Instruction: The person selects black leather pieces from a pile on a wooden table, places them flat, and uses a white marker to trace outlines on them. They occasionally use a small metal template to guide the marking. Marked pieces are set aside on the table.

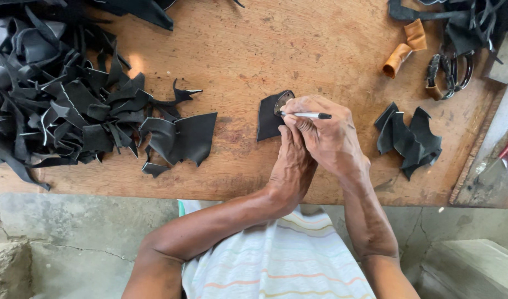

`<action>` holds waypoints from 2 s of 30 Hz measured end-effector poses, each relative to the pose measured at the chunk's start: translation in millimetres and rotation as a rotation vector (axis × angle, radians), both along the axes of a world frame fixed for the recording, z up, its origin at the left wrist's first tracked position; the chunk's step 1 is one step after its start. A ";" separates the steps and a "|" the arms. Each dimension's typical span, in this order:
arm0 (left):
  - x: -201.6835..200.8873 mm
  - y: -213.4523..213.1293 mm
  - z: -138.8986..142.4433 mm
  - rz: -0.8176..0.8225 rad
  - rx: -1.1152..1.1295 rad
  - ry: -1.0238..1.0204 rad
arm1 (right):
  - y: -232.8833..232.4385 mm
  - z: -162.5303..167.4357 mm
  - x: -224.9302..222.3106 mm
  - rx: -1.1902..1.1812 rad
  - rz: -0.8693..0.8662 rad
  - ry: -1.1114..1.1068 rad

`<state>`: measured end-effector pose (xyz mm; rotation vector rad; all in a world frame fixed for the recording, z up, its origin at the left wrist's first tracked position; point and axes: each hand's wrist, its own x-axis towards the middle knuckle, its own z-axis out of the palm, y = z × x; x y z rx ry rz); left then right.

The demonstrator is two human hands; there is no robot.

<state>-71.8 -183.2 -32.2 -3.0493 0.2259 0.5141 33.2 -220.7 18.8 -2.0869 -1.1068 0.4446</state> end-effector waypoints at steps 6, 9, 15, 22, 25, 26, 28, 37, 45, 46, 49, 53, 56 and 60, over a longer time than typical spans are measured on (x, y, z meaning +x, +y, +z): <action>5.5 2.3 11.5 -0.018 0.084 -0.023 | -4.0 -6.4 0.2 0.003 -0.080 0.086; 10.5 6.6 17.8 -0.002 0.252 -0.092 | -10.7 -9.0 8.5 0.149 -0.171 0.222; 21.6 3.3 23.2 0.073 0.352 -0.145 | -21.4 -13.8 14.6 0.214 -0.221 0.262; 23.9 -2.7 22.8 0.065 0.352 -0.102 | -15.6 -9.6 10.4 0.194 -0.197 0.356; 19.3 -2.6 17.7 -0.045 0.265 -0.063 | -8.3 -7.5 6.3 0.205 -0.129 0.376; 18.9 -3.9 15.5 -0.068 0.230 -0.047 | -6.3 -6.5 5.2 0.173 -0.120 0.324; 16.4 -6.0 10.3 -0.111 0.159 -0.011 | -3.4 -4.1 2.4 0.105 -0.098 0.224; 10.1 -11.4 -4.7 -0.153 0.012 0.047 | 2.8 2.6 -1.3 0.035 -0.073 0.146; 10.5 -5.4 1.6 -0.105 0.046 0.000 | 9.3 5.5 -1.5 -0.003 -0.116 0.138; 10.8 -4.3 3.5 -0.086 0.060 -0.011 | 9.9 4.9 -2.5 0.009 -0.144 0.172; 12.6 0.0 8.9 -0.031 0.110 -0.050 | 12.4 0.8 -5.1 0.089 -0.219 0.222; 12.6 3.9 14.4 0.016 0.148 -0.103 | 12.8 -4.8 -5.8 0.129 -0.290 0.255; 11.1 5.7 16.4 0.061 0.165 -0.156 | 14.4 -10.0 -8.1 0.201 -0.369 0.371; 10.1 6.2 17.5 0.063 0.187 -0.173 | 13.1 -14.0 -7.5 0.201 -0.399 0.336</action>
